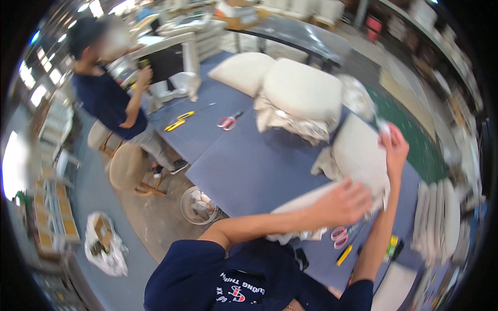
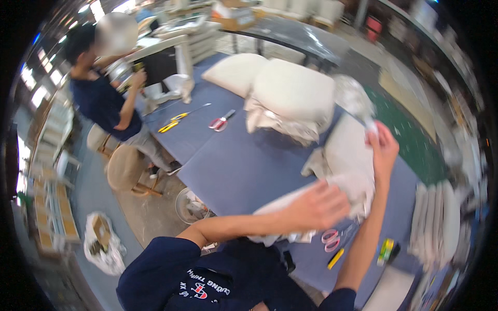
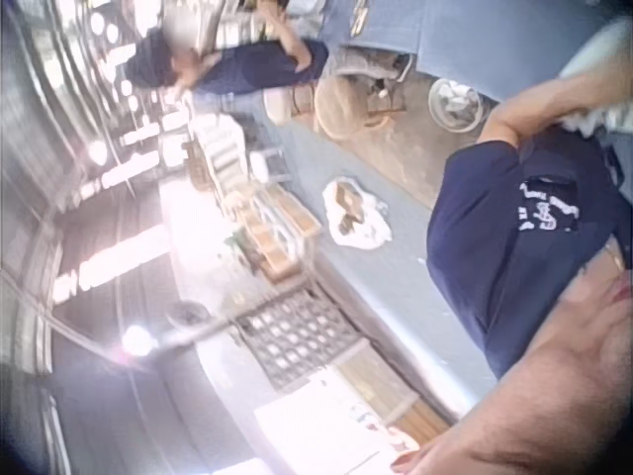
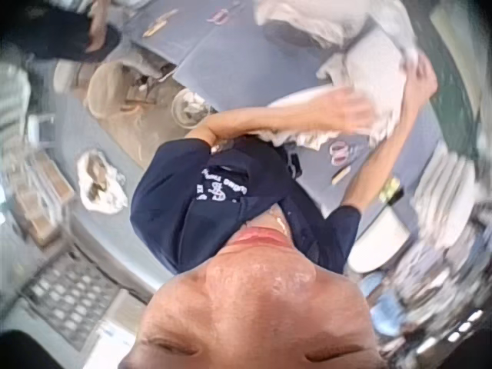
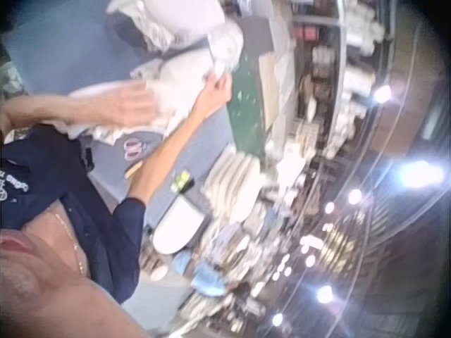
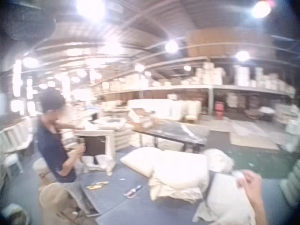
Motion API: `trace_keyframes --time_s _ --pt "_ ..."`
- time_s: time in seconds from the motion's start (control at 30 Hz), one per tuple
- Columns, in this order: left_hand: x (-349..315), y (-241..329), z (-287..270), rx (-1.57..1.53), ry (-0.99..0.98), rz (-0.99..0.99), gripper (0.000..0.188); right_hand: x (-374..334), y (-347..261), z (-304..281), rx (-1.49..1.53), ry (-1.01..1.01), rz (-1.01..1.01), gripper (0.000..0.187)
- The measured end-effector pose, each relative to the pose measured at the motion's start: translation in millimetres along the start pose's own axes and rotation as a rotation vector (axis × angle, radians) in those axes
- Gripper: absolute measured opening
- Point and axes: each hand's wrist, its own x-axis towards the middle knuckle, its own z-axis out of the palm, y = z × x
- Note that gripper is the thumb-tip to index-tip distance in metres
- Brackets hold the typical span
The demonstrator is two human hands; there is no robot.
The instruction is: The person is upholstering chair cushions in a workshop. They use a staple gun to attach fabric to the back of foam cushions, trim excess material with scissors, and adjust the fabric fit. The person also reloads the staple gun and adjusts their head-mounted camera strap during the process.
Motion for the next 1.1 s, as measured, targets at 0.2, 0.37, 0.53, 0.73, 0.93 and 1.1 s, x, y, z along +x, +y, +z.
trace_keyframes --time_s 0.2,0.37,0.53,0.73,0.93,1.1 --pt "0 -61 8 -1.002 -0.015 -0.872 0.019 -61 -82 31 0.289 0.569 -0.133 0.026" --pt "6 -84 23 -1.126 -0.037 -0.947 0.028 -130 -80 61 0.290 0.429 0.006 0.020" --pt "9 -70 33 -1.039 0.096 -1.028 0.025 -138 -73 78 0.088 0.353 0.057 0.024" --pt "-19 -68 10 -0.857 0.060 -0.861 0.025 -137 -80 93 -0.175 0.387 0.024 0.016" --pt "-21 -68 12 -0.685 0.096 -0.842 0.035 -180 -65 25 0.168 0.176 0.048 0.025" --pt "-46 -95 0 -0.613 0.228 -1.000 0.035 -271 113 -66 -0.374 0.409 0.603 0.015"
